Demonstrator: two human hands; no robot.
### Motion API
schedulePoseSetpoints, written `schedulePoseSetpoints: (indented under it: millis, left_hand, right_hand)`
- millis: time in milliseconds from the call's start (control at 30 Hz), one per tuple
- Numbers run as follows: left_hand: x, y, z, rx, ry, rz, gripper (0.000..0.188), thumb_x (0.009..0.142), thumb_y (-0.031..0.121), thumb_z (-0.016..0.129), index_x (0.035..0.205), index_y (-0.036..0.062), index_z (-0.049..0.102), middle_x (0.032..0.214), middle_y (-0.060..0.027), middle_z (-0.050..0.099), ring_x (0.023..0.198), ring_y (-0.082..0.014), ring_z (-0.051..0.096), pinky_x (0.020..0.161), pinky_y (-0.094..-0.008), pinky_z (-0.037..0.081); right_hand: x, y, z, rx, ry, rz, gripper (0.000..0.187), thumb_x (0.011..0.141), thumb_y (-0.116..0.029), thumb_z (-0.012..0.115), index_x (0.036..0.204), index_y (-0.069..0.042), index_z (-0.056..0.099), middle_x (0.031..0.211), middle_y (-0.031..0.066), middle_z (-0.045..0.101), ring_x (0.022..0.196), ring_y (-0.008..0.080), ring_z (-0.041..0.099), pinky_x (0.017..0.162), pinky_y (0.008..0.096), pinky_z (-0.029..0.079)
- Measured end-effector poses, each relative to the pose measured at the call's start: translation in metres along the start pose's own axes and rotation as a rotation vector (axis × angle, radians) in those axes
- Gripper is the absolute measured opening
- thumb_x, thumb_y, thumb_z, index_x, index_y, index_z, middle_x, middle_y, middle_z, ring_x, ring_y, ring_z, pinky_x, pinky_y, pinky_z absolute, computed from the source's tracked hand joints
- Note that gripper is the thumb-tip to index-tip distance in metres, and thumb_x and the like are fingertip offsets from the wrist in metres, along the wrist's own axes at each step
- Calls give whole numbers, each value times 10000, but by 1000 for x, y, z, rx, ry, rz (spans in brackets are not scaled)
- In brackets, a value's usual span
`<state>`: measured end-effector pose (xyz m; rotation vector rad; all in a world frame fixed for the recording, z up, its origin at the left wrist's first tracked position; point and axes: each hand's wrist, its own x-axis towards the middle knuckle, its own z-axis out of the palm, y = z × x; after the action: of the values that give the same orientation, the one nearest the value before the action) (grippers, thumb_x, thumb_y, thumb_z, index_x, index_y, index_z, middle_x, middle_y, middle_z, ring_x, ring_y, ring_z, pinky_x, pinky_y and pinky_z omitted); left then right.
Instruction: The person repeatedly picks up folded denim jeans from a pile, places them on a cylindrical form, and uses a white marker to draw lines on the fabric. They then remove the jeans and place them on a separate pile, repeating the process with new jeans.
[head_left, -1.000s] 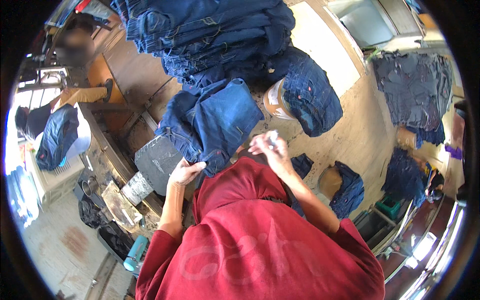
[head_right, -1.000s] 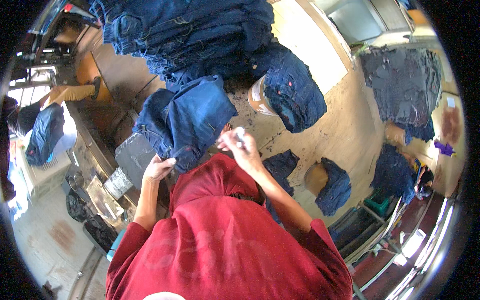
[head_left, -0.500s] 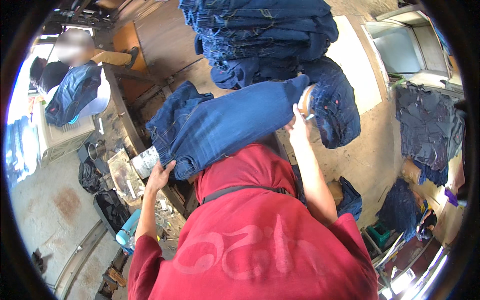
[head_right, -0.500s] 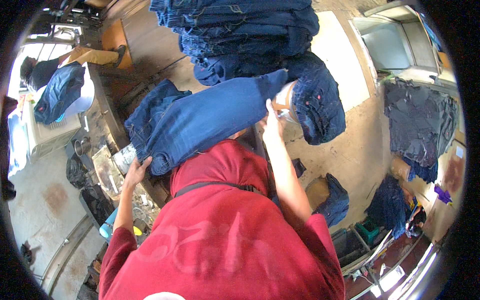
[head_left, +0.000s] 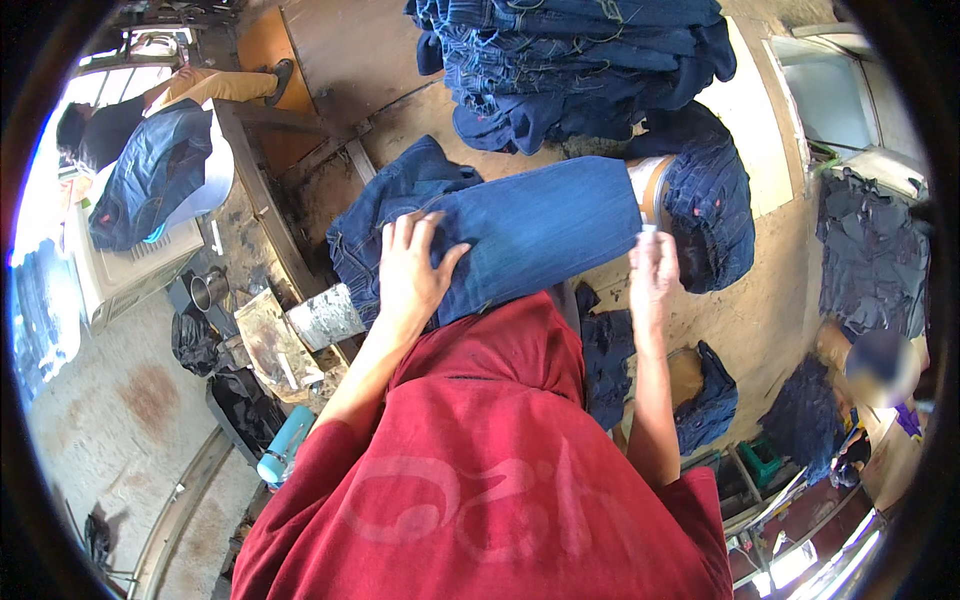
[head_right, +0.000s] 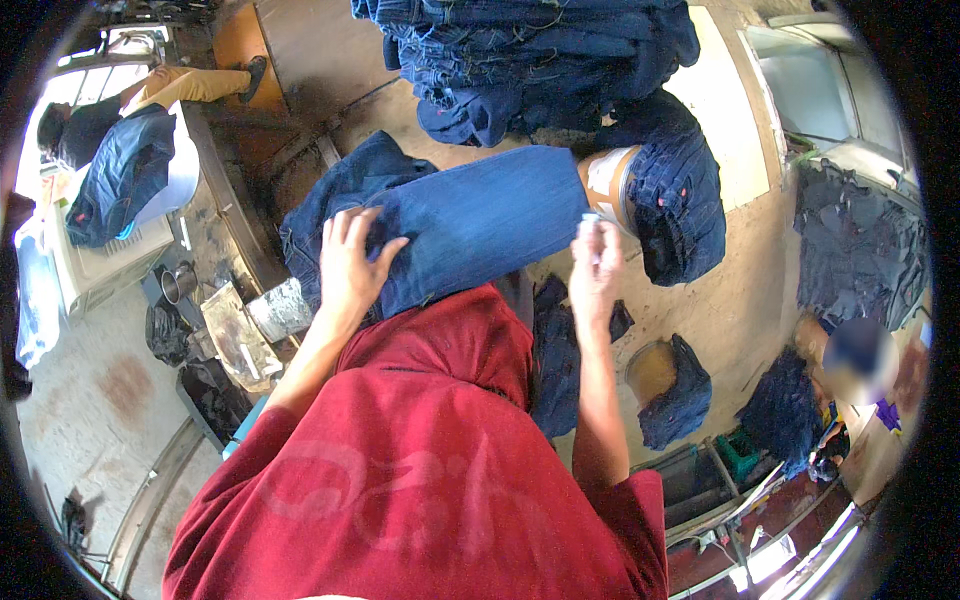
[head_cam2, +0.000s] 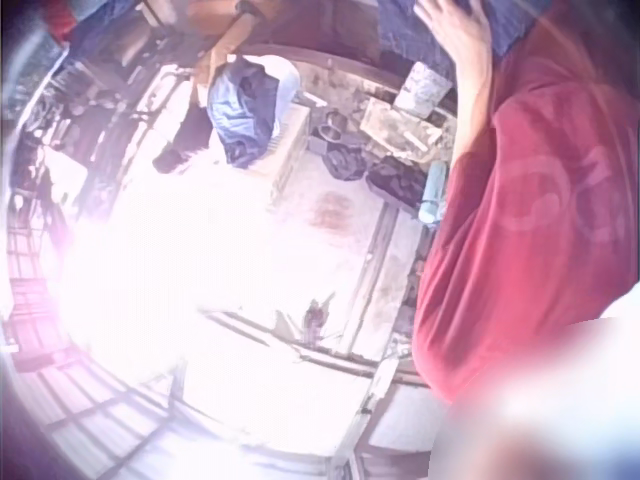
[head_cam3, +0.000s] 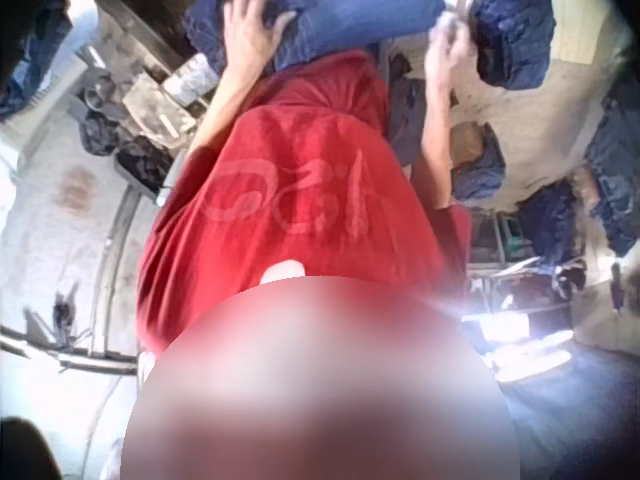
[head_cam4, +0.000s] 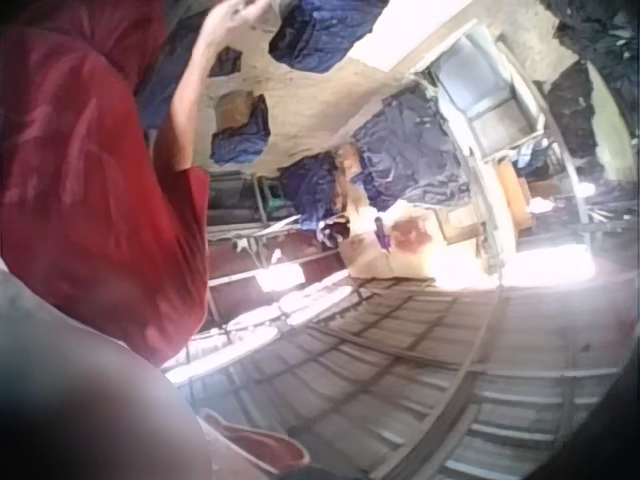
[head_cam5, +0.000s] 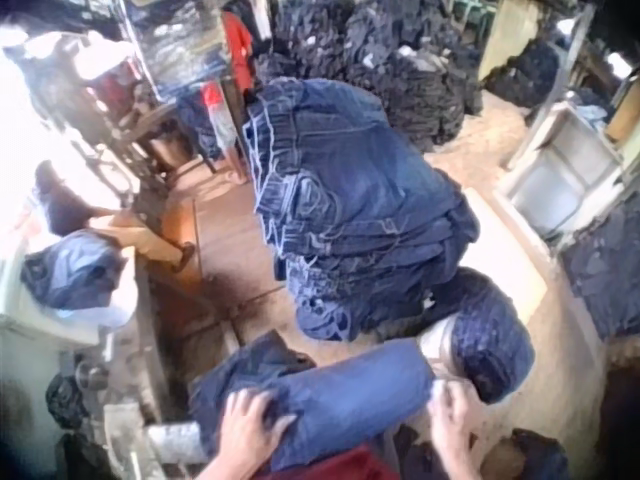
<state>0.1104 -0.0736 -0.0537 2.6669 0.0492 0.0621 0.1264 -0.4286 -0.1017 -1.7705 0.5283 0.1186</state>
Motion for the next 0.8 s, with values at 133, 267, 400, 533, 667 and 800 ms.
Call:
schedulePoseSetpoints:
  millis: [133,267,400,533,667,800]
  left_hand:
    - [12,-25,36,41,74,243,196,938,163,814,1070,64,709,1093,-86,708,1041,-319,656,966,-437,534]
    - [23,-49,39,-97,-42,231,239,993,190,792,1044,34,618,996,-110,736,849,-285,750,707,-386,592]
    - [43,-63,29,-193,-253,314,458,906,454,868,959,61,639,781,-115,705,657,-324,735,563,-427,563]
    - [69,-76,35,-175,-226,370,495,854,511,895,765,95,643,666,-119,663,628,-345,711,566,-433,553]
    - [74,-82,46,-221,-147,288,448,881,449,894,748,97,651,657,-123,661,619,-340,705,566,-430,553]
    - [69,-82,50,-210,-179,211,411,902,415,886,755,100,667,653,-135,665,617,-343,709,569,-427,557]
  right_hand:
    - [-60,-40,67,-290,-158,-211,243,1073,-126,730,1300,-51,688,854,45,697,711,115,629,647,311,524]
    - [-84,-55,112,-319,-86,-686,282,953,-20,813,1228,-17,746,841,89,760,641,240,702,639,388,580]
    - [-89,-59,129,-553,-111,-834,230,926,-60,821,1155,-60,805,736,51,716,562,213,657,547,351,526]
    - [-83,-56,151,-661,-156,-793,196,908,-29,825,1102,-57,814,881,83,818,637,222,745,604,336,585]
    - [-71,-51,175,-724,-169,-765,179,922,-64,818,1100,-75,800,867,60,813,638,214,751,604,329,584]
    - [-61,-49,193,-802,-187,-761,141,939,-99,802,1080,-96,794,828,43,794,605,222,725,589,340,573]
